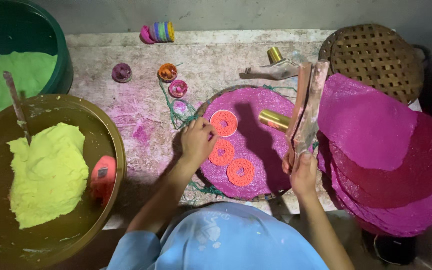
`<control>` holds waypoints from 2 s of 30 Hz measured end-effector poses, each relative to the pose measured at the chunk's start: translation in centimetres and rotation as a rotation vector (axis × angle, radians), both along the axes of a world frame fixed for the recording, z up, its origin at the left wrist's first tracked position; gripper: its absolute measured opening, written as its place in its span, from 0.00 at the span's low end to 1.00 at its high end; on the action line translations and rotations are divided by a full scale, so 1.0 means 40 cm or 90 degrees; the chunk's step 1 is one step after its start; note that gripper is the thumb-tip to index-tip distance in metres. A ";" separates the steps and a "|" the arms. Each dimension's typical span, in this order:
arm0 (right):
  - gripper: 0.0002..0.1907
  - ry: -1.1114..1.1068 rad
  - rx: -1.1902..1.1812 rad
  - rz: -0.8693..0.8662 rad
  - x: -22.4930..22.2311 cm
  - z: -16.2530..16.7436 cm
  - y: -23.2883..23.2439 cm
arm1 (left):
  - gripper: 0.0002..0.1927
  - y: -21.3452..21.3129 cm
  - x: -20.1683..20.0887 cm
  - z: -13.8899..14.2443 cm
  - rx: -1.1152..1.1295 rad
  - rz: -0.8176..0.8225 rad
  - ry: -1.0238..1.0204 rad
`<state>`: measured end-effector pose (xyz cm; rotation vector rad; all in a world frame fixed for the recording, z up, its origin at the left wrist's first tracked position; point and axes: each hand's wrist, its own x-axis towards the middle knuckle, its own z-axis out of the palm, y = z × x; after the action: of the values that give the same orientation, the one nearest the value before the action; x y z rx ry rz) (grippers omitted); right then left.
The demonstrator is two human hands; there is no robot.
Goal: The person uses a hand-held wooden extruder press to squeeze colored dough into ring shapes. They load pink-orange dough into the press, extrude rings onto a round pink tray, then switch to yellow dough and continue extruding rings, arranging them in rows on the tray.
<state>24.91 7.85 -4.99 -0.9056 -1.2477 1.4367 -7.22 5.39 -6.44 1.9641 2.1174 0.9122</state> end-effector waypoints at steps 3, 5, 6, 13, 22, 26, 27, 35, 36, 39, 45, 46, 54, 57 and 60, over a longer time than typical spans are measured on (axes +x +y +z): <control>0.39 -0.002 -0.011 -0.014 0.003 -0.007 -0.009 | 0.06 0.017 -0.011 -0.003 0.033 -0.001 0.032; 0.38 0.018 -0.007 -0.016 0.000 -0.012 -0.015 | 0.05 0.025 -0.018 0.000 0.045 -0.002 0.025; 0.38 0.020 -0.009 -0.017 -0.001 -0.015 -0.017 | 0.04 0.025 -0.021 0.003 0.044 -0.007 0.006; 0.38 0.024 -0.029 -0.025 0.001 -0.012 -0.026 | 0.03 -0.010 -0.029 0.027 0.006 -0.084 -0.011; 0.40 0.057 -0.039 -0.037 -0.015 -0.012 -0.023 | 0.07 0.006 -0.037 0.018 -0.022 -0.079 -0.084; 0.40 0.045 -0.040 -0.037 -0.010 -0.013 -0.023 | 0.12 -0.003 -0.037 0.020 0.028 -0.117 -0.027; 0.39 0.051 -0.046 -0.043 -0.009 -0.014 -0.023 | 0.12 -0.005 -0.037 0.023 0.021 -0.119 -0.008; 0.37 0.081 -0.057 -0.056 0.011 -0.044 -0.022 | 0.13 -0.016 -0.044 0.025 0.009 -0.168 -0.010; 0.36 0.080 -0.050 -0.055 0.014 -0.047 -0.022 | 0.13 -0.015 -0.045 0.019 0.011 -0.174 -0.003; 0.35 0.077 -0.037 -0.051 0.019 -0.048 -0.026 | 0.15 0.002 -0.043 -0.001 -0.036 -0.148 -0.032; 0.33 0.071 -0.046 -0.067 0.009 -0.039 -0.028 | 0.47 0.095 -0.004 -0.035 -0.190 -0.041 -0.048; 0.33 0.062 -0.039 -0.068 0.011 -0.041 -0.029 | 0.55 0.104 0.005 -0.039 -0.239 -0.026 -0.041; 0.34 0.060 -0.040 -0.097 0.051 -0.102 -0.026 | 0.59 0.183 0.036 0.065 -0.296 -0.015 0.005; 0.30 0.031 -0.028 -0.090 0.044 -0.065 -0.017 | 0.62 0.230 0.072 0.148 -0.254 -0.106 -0.019; 0.27 -0.117 0.084 -0.083 0.024 0.057 -0.008 | 0.60 0.212 0.120 0.231 0.001 -0.287 -0.016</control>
<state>25.86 7.52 -2.69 -1.0263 -1.3760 1.1746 -2.41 13.86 2.81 2.2760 1.5533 0.8392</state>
